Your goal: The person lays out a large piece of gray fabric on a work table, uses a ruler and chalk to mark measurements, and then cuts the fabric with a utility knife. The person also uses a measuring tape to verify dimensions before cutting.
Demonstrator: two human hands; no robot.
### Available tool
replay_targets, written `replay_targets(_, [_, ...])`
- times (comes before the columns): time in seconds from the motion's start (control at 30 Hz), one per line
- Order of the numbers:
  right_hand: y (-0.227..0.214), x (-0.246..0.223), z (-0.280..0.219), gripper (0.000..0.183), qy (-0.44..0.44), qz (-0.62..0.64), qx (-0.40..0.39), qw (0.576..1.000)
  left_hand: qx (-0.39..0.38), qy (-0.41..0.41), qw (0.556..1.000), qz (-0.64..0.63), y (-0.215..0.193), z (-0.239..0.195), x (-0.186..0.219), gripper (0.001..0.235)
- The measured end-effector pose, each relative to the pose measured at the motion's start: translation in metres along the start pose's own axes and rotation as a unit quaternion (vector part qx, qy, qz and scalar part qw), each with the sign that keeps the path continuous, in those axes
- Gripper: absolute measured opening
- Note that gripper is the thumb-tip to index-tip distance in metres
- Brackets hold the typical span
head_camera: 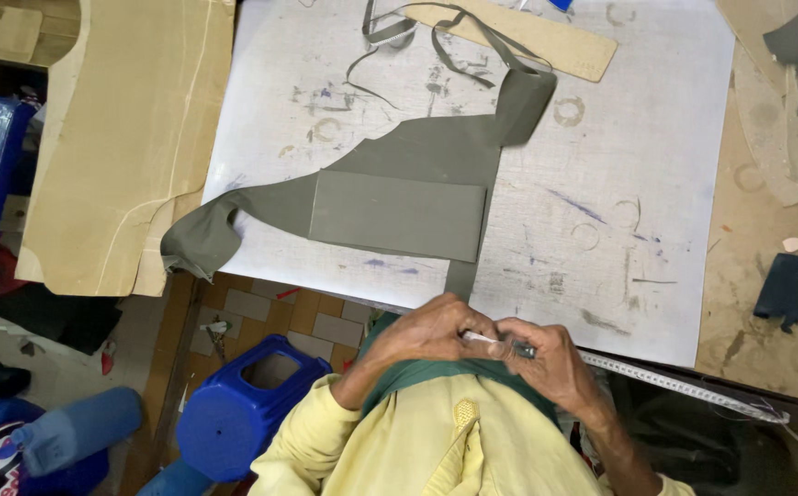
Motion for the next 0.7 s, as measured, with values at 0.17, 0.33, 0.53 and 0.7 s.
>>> replay_targets(0.17, [-0.104, 0.036, -0.021, 0.019, 0.175, -0.127, 0.148, 0.965, 0.100, -0.036, 0.992, -0.066, -0.063, -0.068, -0.062, 0.026])
replay_targets(0.33, [-0.132, 0.045, -0.036, 0.016, 0.133, -0.103, 0.234, 0.957, 0.124, -0.166, 0.976, -0.071, -0.102, -0.109, -0.125, 0.027])
replay_targets(0.53, [-0.127, 0.024, -0.055, 0.016, 0.206, -0.247, 0.376, 0.869, 0.195, -0.161, 0.962, 0.100, -0.140, -0.147, -0.139, 0.033])
replay_targets(0.7, [-0.113, 0.016, -0.055, 0.012, 0.098, -0.338, 0.387, 0.852, 0.379, -0.140, 0.907, 0.121, -0.164, -0.181, -0.144, 0.031])
Point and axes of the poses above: each hand's wrist, its own z-axis towards the middle knuckle, its own y-axis out of the palm, x = y × z, the point moved 6 cm from there along z, towards the middle knuckle, and after that the axes turned 8 degrees about -x, right-handed, at the moved point
